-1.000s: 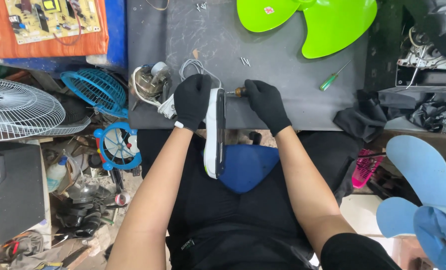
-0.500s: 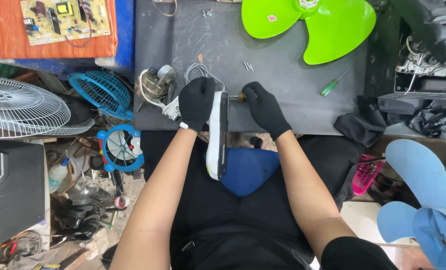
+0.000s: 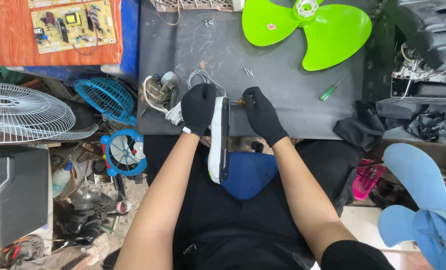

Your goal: The person is reassembling a motor housing by screwing a metal plate onto a plastic part and then fitting the housing onto a base.

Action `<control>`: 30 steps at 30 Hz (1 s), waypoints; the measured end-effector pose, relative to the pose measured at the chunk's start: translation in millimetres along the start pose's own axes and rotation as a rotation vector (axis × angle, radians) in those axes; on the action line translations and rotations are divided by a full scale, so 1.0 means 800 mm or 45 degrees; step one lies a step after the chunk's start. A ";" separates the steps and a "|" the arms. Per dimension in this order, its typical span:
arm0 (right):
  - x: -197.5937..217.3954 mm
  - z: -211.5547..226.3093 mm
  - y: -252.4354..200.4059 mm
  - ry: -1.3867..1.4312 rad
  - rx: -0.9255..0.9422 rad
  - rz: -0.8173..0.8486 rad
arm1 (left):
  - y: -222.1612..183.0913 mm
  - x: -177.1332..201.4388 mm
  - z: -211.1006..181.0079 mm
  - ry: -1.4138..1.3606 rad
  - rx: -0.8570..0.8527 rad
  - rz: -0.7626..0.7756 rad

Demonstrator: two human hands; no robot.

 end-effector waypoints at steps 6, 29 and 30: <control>-0.010 -0.042 0.015 -0.269 -0.083 -0.062 | 0.001 -0.007 0.011 -0.004 0.006 0.008; -0.010 -0.034 0.004 -0.439 0.098 -0.278 | 0.002 -0.008 0.010 0.083 -0.021 -0.033; -0.014 -0.043 0.007 -0.525 0.143 -0.335 | 0.002 -0.010 0.011 0.104 -0.023 -0.027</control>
Point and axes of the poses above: each hand's wrist, its own y-axis towards the middle knuckle, its own x-axis out of the back of the hand, z = x × y, the point moved 2 cm from there along y, towards the middle knuckle, and after that the axes turned 5 degrees about x, right-handed, at the moved point
